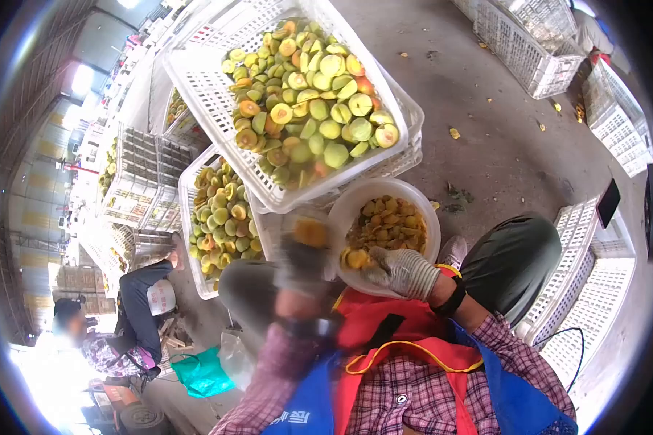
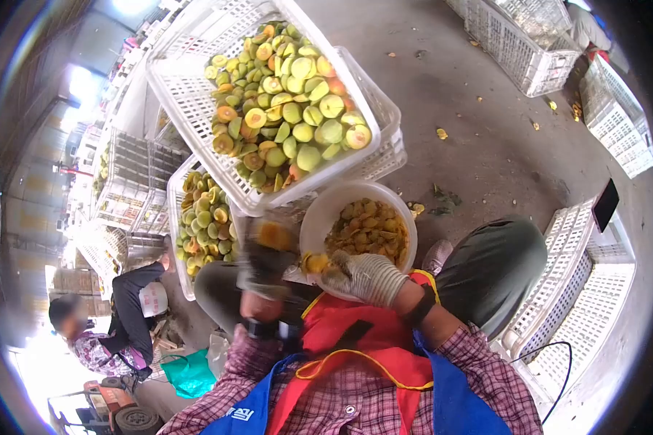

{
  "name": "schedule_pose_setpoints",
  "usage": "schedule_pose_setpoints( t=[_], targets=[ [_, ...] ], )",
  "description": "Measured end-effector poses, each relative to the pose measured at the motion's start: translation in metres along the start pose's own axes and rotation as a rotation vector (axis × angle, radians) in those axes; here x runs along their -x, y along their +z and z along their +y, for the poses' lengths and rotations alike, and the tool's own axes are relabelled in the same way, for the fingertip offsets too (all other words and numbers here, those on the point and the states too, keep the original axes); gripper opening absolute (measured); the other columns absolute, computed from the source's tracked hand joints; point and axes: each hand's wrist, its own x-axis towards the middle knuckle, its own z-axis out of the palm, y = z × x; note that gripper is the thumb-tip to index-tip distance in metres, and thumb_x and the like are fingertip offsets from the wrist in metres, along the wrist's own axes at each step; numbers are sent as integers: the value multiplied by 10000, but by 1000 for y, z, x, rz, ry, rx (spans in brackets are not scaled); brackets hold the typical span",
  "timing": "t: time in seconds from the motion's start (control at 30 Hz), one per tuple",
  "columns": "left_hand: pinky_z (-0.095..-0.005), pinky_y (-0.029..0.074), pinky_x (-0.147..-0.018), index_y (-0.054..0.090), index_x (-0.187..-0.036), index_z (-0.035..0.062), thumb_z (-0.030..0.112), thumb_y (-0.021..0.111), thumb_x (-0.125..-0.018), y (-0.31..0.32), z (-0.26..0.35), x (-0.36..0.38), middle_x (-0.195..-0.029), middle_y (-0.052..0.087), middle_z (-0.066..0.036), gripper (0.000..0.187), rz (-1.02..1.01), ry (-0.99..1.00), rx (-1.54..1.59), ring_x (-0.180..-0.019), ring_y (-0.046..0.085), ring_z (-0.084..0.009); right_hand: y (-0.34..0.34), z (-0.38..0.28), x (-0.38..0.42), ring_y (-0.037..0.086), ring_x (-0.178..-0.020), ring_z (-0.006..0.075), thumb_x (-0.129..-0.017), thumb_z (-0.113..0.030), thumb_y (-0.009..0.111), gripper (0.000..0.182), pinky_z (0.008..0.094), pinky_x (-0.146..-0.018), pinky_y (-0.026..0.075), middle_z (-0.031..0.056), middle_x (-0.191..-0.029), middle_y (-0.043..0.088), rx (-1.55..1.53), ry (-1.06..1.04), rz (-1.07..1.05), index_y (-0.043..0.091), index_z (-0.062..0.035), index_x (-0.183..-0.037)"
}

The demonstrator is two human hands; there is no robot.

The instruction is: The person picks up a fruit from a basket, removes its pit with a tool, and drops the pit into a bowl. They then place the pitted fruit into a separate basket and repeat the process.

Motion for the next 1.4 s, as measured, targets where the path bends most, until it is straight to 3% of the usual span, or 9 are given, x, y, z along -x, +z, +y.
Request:
schedule_pose_setpoints(
  t=[0.2,0.33,0.5,0.63,0.7,0.73,0.9,1.3,1.4],
  targets=[
    [-352,483,-788,455,-1242,36,402,547,-871,15,89,-23,-1133,548,-170,529,96,449,-7,-961,561,-282,29,38,-11,635,-809,351,-907,-363,429,364,469,-698,491,212,-940,622,207,129,58,591,-83,-1075],
    [-338,494,-793,501,-1223,19,261,624,-848,87,26,-50,-1133,582,-124,463,-2,401,-1051,-909,605,-195,14,33,-14,629,-783,357,-910,-323,439,337,443,-688,499,227,-1011,594,289,-31,253,583,-67,-1076],
    [-354,466,-781,587,-1112,100,270,668,-774,68,-35,-145,-1090,537,-184,387,-141,1023,-2174,-866,570,-319,18,27,-19,621,-757,354,-933,-263,436,298,435,-684,496,218,-996,604,-188,110,507,570,-50,-1090],
    [-346,472,-758,587,-1069,73,259,661,-770,54,-25,-134,-1092,534,-157,360,-43,926,-1812,-838,573,-270,29,34,-22,609,-789,345,-926,-262,488,306,400,-708,486,185,-934,623,-375,-96,725,558,-11,-1087],
    [-321,479,-724,563,-1060,42,187,654,-789,26,-25,-117,-1069,540,-109,321,-118,428,-549,-844,570,-208,21,16,-21,608,-820,310,-925,-263,513,298,367,-718,475,165,-897,626,-828,158,671,556,5,-1049],
    [-284,483,-717,516,-1091,21,84,640,-808,49,-28,-71,-1028,551,-78,315,-267,766,-1171,-861,563,-164,20,17,-19,612,-813,283,-929,-253,510,280,356,-705,473,156,-883,625,-638,36,678,555,2,-1037],
    [-318,493,-811,431,-1195,60,17,549,-861,45,-41,-11,-1057,567,-97,357,-213,438,-887,-940,569,-194,-1,-7,-8,605,-686,241,-938,-235,491,248,337,-641,466,124,-773,600,-952,206,325,547,-6,-1017],
    [-293,463,-790,512,-1094,-7,129,517,-923,58,-56,35,-959,588,-90,219,-309,448,-856,-879,558,-165,20,-4,-2,599,-813,392,-816,-100,547,317,443,-697,505,256,-1056,569,-1,-116,362,552,-20,-1122],
    [-301,467,-778,519,-1081,-11,176,549,-908,57,-59,39,-959,587,-94,256,-301,517,-898,-863,554,-161,20,-10,-2,605,-733,369,-915,-295,487,343,453,-599,476,201,-884,588,318,-289,501,518,-27,-1126]
  ],
)
